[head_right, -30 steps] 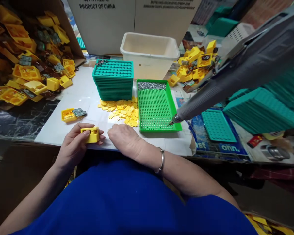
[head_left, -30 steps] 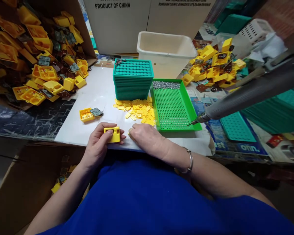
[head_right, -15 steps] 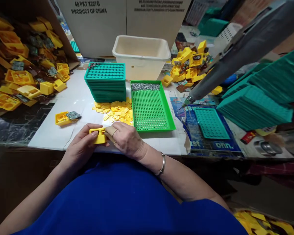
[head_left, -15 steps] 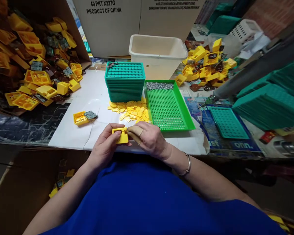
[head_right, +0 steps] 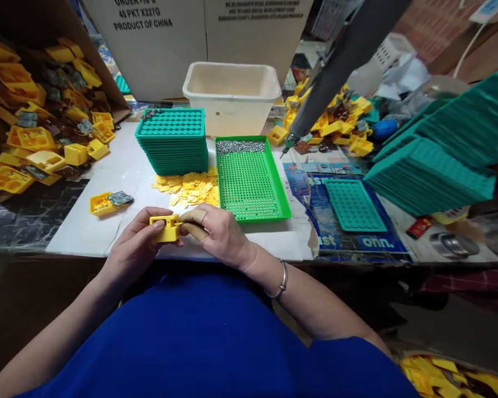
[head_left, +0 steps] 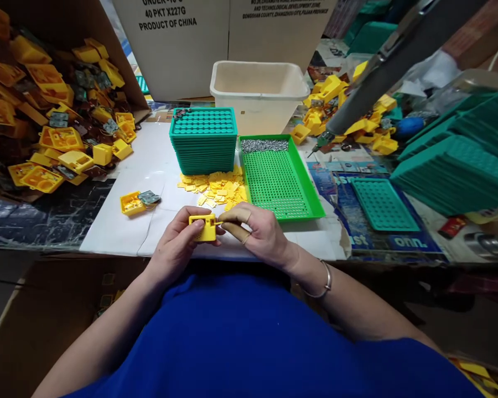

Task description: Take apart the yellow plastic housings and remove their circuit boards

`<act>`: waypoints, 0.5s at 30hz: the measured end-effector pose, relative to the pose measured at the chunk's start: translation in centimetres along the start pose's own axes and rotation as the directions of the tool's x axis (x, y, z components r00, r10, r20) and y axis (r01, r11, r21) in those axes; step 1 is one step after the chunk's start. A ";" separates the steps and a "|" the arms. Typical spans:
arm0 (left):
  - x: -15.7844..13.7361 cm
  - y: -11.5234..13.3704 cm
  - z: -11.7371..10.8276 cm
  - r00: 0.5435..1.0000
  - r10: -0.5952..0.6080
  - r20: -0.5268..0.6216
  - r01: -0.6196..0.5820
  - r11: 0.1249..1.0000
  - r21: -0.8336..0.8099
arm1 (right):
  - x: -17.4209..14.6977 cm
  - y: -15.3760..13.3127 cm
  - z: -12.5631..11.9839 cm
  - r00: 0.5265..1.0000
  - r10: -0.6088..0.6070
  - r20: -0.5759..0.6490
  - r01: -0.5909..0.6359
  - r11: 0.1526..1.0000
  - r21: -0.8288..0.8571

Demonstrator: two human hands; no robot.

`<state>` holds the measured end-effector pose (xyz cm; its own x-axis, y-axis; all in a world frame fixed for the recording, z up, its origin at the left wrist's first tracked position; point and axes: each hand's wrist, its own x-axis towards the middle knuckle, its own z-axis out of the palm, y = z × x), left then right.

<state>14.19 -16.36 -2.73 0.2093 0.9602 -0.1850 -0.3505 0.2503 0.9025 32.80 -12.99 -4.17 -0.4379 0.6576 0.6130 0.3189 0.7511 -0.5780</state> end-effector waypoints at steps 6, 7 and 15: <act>0.9 0.3 -0.3 0.979 -0.167 0.114 0.166 0.986 0.016 | 0.4 0.8 -0.8 0.827 -0.542 0.149 0.538 0.683 -0.494; 1.0 0.4 -0.4 0.968 -0.210 0.138 0.210 0.978 0.014 | 0.5 0.9 -1.0 0.804 -0.570 0.168 0.568 0.655 -0.499; 0.5 -0.8 -0.2 0.991 -0.083 0.106 0.073 0.993 0.093 | 0.6 -0.3 -1.3 0.979 0.173 0.104 -0.184 0.977 0.106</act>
<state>14.36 -16.06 -3.60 0.3336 0.9175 -0.2167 -0.2482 0.3072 0.9187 33.49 -12.74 -2.91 -0.4611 0.7681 0.4443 0.3029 0.6069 -0.7348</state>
